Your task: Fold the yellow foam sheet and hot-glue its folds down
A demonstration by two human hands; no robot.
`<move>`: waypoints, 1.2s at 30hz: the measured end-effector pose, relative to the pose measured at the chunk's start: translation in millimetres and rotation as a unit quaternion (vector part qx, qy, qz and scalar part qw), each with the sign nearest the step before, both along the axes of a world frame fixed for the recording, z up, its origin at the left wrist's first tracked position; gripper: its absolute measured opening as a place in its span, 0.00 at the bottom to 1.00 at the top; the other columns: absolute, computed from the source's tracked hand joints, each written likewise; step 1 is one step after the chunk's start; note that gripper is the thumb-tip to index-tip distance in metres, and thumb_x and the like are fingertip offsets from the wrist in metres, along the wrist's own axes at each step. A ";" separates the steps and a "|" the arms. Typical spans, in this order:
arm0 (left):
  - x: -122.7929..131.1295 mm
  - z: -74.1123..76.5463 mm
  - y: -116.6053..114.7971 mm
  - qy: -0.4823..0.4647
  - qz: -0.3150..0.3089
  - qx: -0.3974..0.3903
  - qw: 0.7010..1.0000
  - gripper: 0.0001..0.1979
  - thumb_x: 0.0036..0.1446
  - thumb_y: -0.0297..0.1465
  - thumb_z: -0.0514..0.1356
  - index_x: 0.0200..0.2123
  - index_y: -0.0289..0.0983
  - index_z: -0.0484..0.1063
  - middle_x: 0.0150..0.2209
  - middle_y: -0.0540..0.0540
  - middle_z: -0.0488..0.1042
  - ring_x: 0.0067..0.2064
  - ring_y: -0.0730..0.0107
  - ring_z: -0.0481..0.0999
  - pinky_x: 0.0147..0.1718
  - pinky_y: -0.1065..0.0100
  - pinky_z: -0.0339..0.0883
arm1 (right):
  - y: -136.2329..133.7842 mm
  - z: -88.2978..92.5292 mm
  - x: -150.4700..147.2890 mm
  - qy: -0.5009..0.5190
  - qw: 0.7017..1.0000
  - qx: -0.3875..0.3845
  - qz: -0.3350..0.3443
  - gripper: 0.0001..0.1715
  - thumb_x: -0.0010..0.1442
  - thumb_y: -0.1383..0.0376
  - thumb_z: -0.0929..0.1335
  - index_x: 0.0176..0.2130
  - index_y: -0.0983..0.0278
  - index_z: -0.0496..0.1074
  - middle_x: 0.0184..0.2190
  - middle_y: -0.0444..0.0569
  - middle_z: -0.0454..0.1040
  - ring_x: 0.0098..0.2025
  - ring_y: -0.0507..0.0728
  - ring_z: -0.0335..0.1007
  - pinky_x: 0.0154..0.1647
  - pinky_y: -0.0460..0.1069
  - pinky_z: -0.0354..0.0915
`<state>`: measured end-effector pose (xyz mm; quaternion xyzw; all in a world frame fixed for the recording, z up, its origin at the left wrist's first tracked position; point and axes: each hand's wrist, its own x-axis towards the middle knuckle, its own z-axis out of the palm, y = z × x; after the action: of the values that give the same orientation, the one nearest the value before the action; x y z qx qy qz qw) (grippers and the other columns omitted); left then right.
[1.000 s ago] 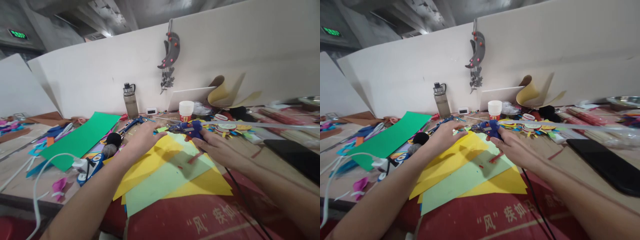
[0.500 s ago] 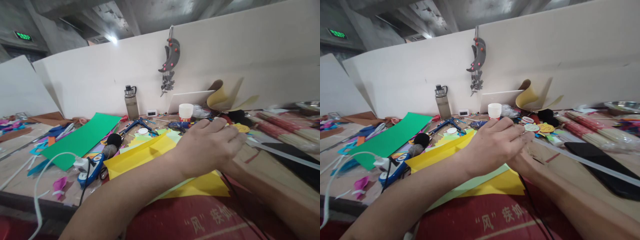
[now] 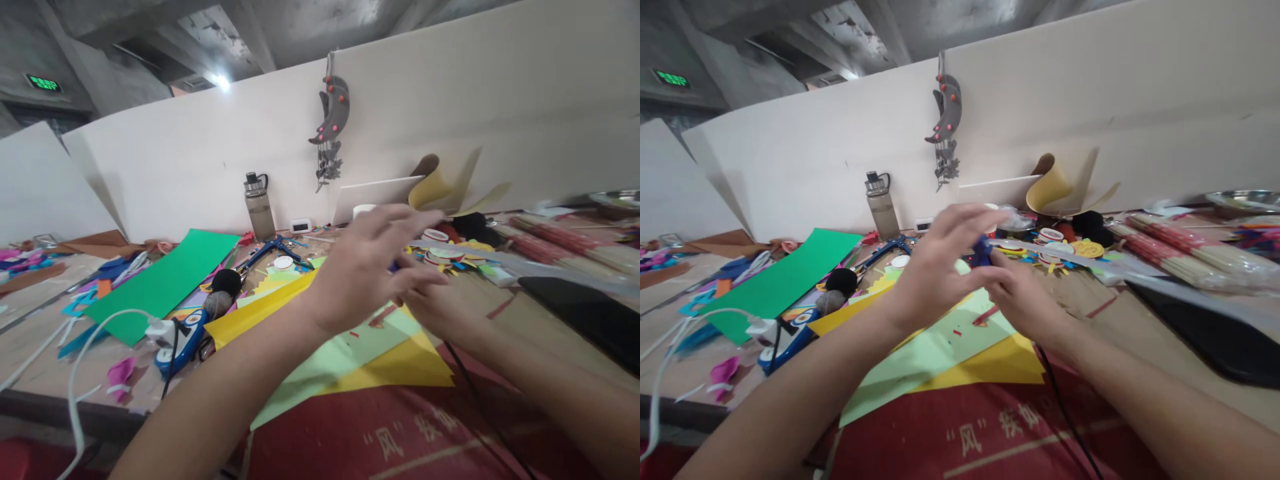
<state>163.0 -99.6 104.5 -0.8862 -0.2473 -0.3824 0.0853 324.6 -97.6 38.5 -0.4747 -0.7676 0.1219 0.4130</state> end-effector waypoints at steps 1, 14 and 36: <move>-10.5 -1.9 1.4 -0.019 0.039 -0.018 0.999 0.22 0.64 0.41 0.56 0.58 0.42 0.64 0.58 0.43 0.67 0.60 0.64 0.65 0.58 0.64 0.63 | 0.9 2.4 1.4 0.005 1.000 -0.020 -0.005 0.13 0.63 0.59 0.60 0.39 0.61 0.69 0.25 0.47 0.73 0.26 0.57 0.67 0.25 0.50 0.62; -90.5 -74.6 46.4 0.203 0.343 -0.295 0.868 0.15 0.65 0.32 0.51 0.44 0.40 0.77 0.44 0.40 0.79 0.48 0.56 0.77 0.46 0.61 0.67 | 9.8 -4.5 1.9 -0.050 0.990 -0.127 -0.031 0.16 0.63 0.53 0.61 0.39 0.61 0.69 0.23 0.47 0.72 0.25 0.58 0.69 0.23 0.50 0.61; -86.3 -81.3 50.0 0.171 0.277 -0.344 0.880 0.20 0.63 0.25 0.47 0.49 0.40 0.76 0.49 0.41 0.78 0.51 0.59 0.76 0.51 0.62 0.66 | 28.7 -38.3 -20.0 -0.052 0.974 -0.211 -0.059 0.10 0.63 0.58 0.62 0.41 0.60 0.65 0.33 0.52 0.77 0.23 0.57 0.73 0.22 0.49 0.62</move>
<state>76.7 -49.7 23.1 -0.8065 -0.5806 -0.0759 -0.0814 304.6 -68.9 0.2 -0.6014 -0.7155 0.2317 0.2697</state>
